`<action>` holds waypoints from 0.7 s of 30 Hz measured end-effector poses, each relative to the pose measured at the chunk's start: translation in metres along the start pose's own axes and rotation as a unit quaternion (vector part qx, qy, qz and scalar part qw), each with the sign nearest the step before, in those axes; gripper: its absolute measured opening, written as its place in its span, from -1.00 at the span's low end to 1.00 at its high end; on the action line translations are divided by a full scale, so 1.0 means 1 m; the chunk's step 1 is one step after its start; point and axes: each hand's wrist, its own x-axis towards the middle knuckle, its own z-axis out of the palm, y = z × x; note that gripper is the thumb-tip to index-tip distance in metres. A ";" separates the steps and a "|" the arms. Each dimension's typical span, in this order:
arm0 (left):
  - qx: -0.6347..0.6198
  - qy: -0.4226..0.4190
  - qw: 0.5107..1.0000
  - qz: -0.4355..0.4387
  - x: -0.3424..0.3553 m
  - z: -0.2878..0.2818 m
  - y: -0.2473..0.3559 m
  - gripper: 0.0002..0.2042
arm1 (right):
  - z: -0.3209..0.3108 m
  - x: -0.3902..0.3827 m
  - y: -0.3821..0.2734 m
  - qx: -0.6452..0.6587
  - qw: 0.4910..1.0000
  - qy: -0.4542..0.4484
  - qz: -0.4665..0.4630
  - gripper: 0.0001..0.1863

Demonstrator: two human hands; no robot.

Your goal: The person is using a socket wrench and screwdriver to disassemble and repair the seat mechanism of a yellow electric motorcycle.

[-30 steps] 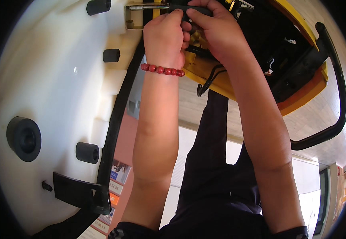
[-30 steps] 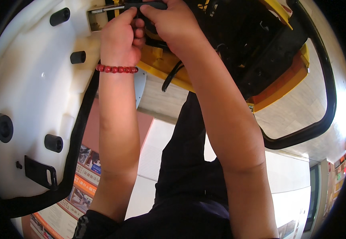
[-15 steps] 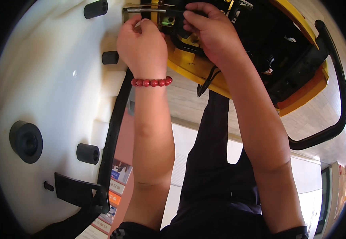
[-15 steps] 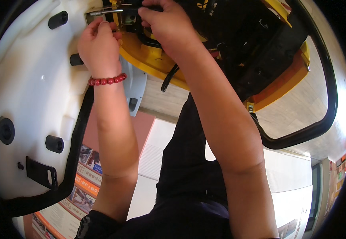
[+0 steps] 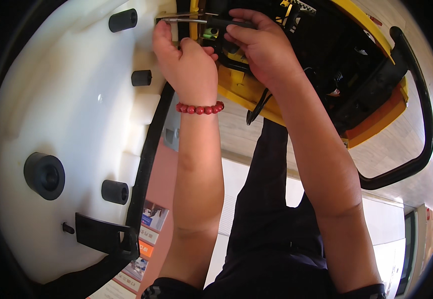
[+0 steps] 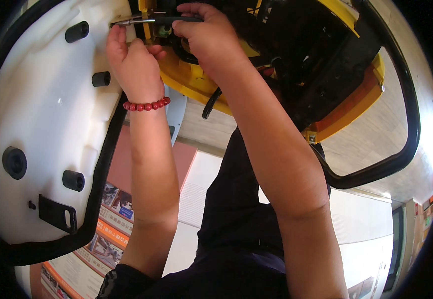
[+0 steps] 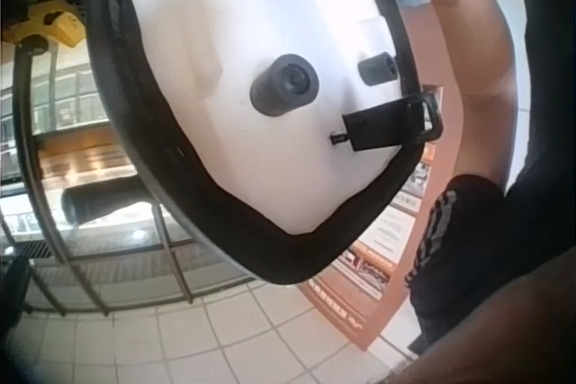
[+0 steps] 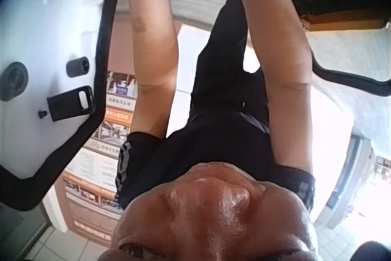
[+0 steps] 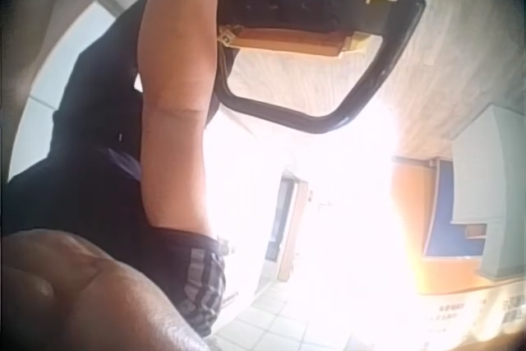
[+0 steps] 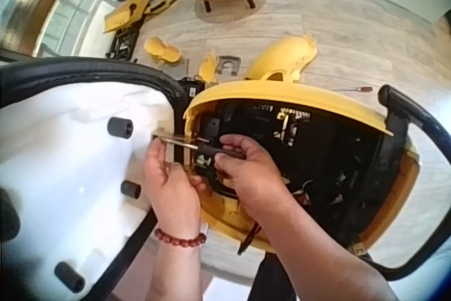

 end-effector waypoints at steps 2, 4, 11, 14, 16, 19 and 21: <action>0.003 -0.003 1.000 0.003 0.000 0.001 -0.002 -0.50 | 0.001 0.000 -0.004 -0.049 0.998 -0.006 0.028 -0.62; 0.020 -0.008 1.000 0.009 0.000 0.003 -0.003 -0.49 | -0.001 0.000 -0.011 -0.091 0.994 -0.009 0.067 -0.63; -0.029 -0.013 1.000 -0.002 0.000 0.005 -0.002 -0.47 | 0.001 -0.003 -0.016 -0.178 0.983 0.014 0.047 -0.64; -0.054 -0.013 0.998 -0.017 0.000 0.004 0.001 -0.48 | 0.000 -0.006 -0.013 -0.167 0.986 0.004 0.012 -0.64; -0.063 -0.005 0.998 -0.022 0.000 0.005 0.002 -0.51 | -0.002 -0.008 -0.013 -0.172 0.985 -0.001 0.012 -0.65; -0.076 0.018 0.997 -0.026 0.000 0.005 0.003 -0.61 | -0.006 -0.013 -0.016 -0.200 0.980 -0.001 0.023 -0.68; -0.079 0.044 0.995 -0.032 -0.002 0.004 0.005 -0.70 | -0.007 -0.016 -0.019 -0.201 0.979 -0.001 0.019 -0.69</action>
